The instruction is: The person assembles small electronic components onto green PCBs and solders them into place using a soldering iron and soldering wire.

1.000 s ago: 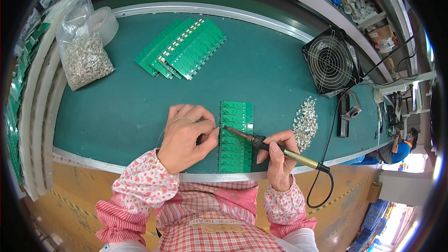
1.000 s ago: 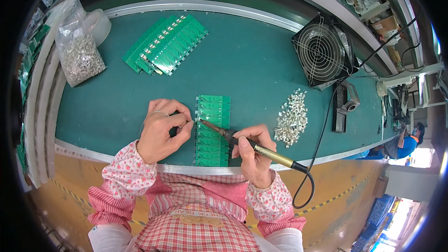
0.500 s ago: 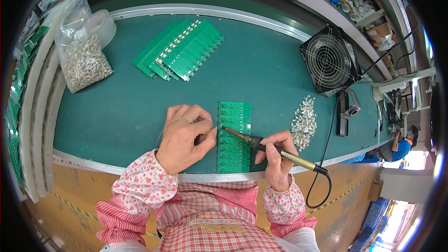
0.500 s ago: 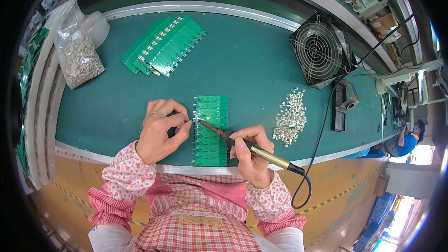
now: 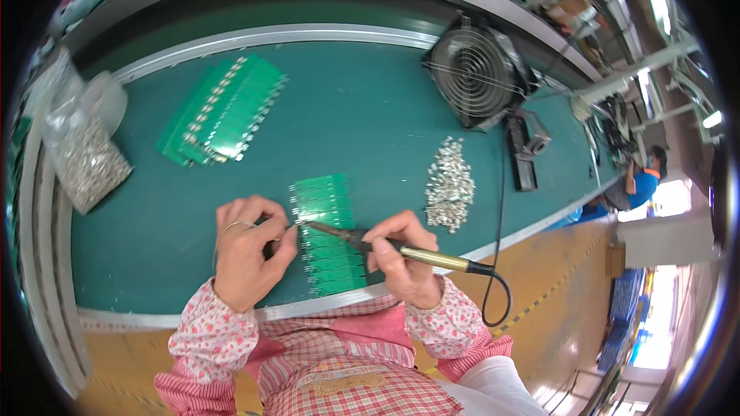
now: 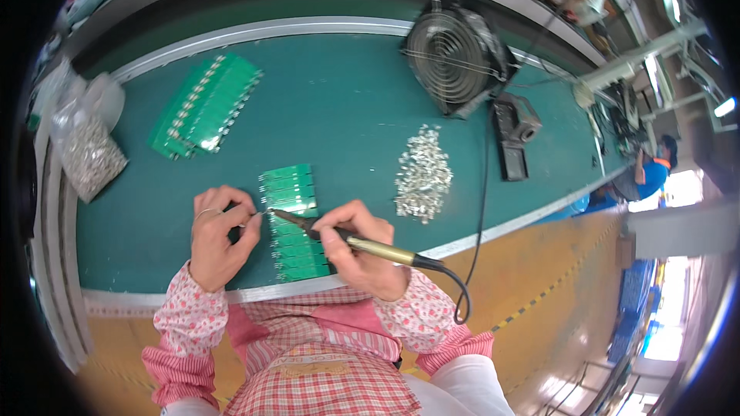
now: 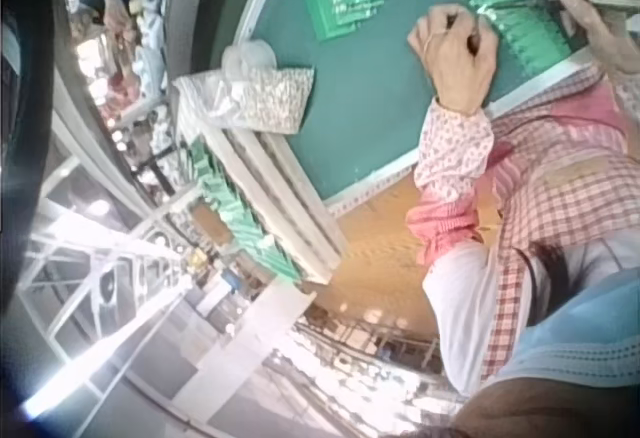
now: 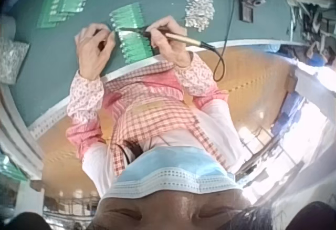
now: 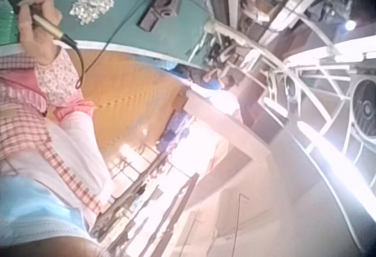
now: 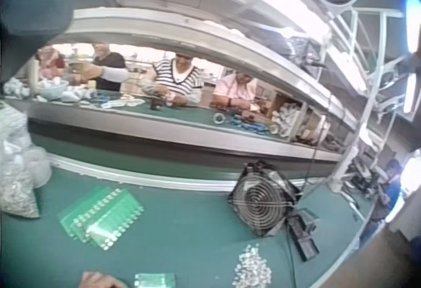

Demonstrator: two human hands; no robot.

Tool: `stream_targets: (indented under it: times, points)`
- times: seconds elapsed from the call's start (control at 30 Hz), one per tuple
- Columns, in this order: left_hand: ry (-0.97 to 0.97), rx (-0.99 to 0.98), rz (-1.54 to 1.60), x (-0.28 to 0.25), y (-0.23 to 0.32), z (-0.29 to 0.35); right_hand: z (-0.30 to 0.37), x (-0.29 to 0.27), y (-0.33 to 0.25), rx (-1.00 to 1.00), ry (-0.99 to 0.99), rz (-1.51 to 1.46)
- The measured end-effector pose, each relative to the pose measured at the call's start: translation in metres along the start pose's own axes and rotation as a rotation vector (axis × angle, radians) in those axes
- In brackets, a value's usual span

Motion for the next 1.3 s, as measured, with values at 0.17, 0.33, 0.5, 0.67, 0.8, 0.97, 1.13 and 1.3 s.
stream_targets:
  times: [0.17,0.33,0.5,0.67,0.8,0.97,1.13,1.3]
  points:
    - [0.007,-0.049,0.034,0.002,-0.003,0.001,0.008,-0.001,0.001,-0.070,0.014,0.020]
    - [0.165,-0.100,0.147,-0.005,-0.014,0.005,0.032,-0.015,-0.012,-0.118,0.157,0.077]
    - [0.235,-0.157,0.174,-0.012,-0.017,0.010,0.090,-0.053,-0.021,-0.174,0.494,0.050]
    - [0.309,-0.135,0.090,-0.009,0.005,0.008,0.123,-0.105,-0.012,-0.107,0.799,0.403]
    - [0.279,-0.113,0.112,0.003,0.022,0.003,0.095,-0.126,-0.008,0.057,0.739,0.884]
    - [0.264,-0.147,0.107,0.013,0.025,0.011,0.070,-0.130,0.007,0.102,0.699,0.976]
    - [0.274,-0.213,0.135,0.016,0.014,0.023,0.061,-0.123,0.011,0.053,0.605,1.048]
    - [0.273,-0.230,0.158,0.018,0.014,0.022,0.058,-0.124,0.015,0.060,0.573,1.020]
Point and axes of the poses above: each hand's wrist, its own z-axis away from the middle knuckle, its own x-axis out of the palm, y = z × x, the point moved 6 cm from there along -z, towards the middle knuckle, and after that the axes turned 13 degrees about -y, right-handed, at the moved point
